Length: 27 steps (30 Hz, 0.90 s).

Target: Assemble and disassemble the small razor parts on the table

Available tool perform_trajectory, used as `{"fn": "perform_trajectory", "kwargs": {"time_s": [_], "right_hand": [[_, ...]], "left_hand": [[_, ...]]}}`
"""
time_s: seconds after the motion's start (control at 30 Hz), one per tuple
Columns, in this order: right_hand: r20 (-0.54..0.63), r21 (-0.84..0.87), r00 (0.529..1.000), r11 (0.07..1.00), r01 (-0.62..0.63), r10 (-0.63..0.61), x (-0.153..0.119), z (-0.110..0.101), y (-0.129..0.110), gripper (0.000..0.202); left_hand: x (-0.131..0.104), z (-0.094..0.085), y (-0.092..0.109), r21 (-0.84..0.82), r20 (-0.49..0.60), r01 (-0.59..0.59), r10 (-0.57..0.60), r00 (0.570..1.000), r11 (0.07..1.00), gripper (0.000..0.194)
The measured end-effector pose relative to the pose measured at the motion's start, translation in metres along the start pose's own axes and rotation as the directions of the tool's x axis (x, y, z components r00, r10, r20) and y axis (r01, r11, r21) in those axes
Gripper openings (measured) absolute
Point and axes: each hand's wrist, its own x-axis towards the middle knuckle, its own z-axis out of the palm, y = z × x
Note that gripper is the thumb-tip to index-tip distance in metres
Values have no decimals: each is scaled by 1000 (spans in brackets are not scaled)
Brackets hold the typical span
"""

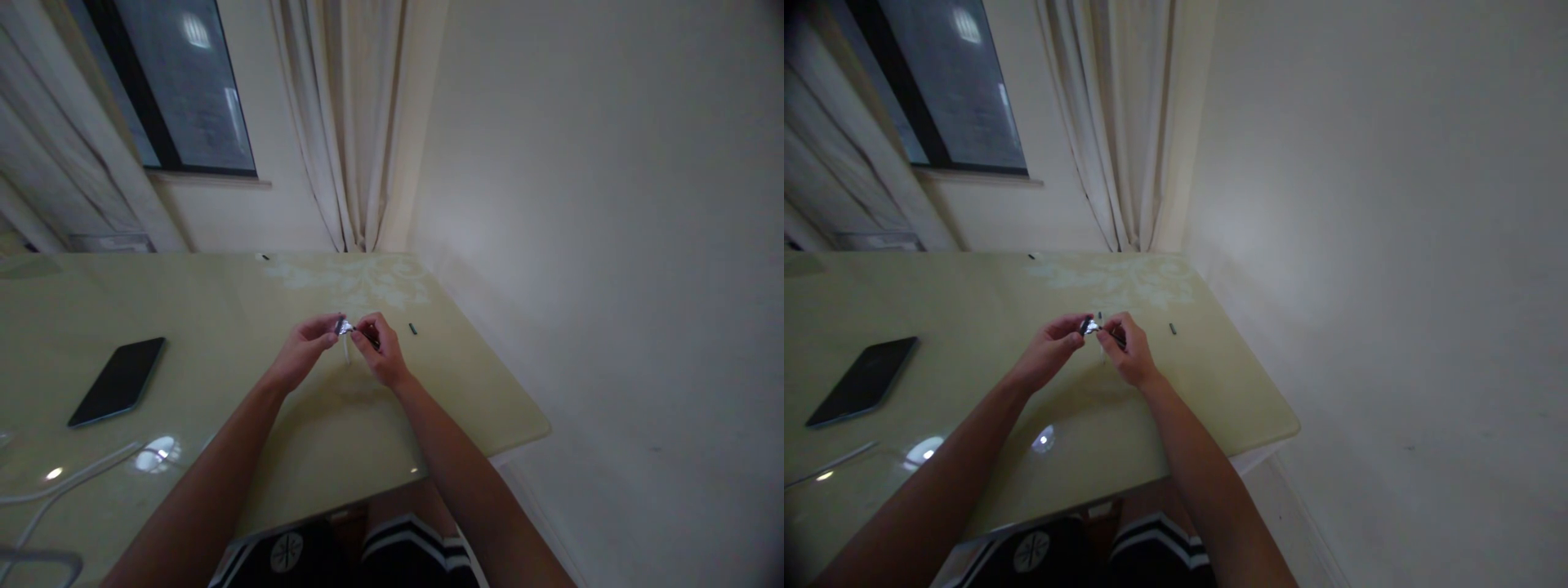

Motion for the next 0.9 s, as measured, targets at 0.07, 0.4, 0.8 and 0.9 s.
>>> {"fn": "perform_trajectory", "kwargs": {"time_s": [0.07, 0.4, 0.8, 0.9], "right_hand": [[-4, 6, 1000, 1000, 10, -10, 0, 0, 0, 25], [-9, -40, 998, 998, 54, -54, 2, 0, 4, 25], [-14, -108, 999, 993, 37, -39, 4, -5, 4, 30], [1, -111, 1000, 994, 26, -26, 4, -7, 6, 32]], "left_hand": [[0, 0, 0, -7, 10, -2, 2, 1000, 1000, 45], [1, -1, -1, 35, -2, -28, 28, 1000, 999, 48], [-1, -3, 3, 144, -3, -122, 124, 992, 982, 33], [-2, -1, 6, 183, -4, -127, 130, 991, 975, 31]]}}
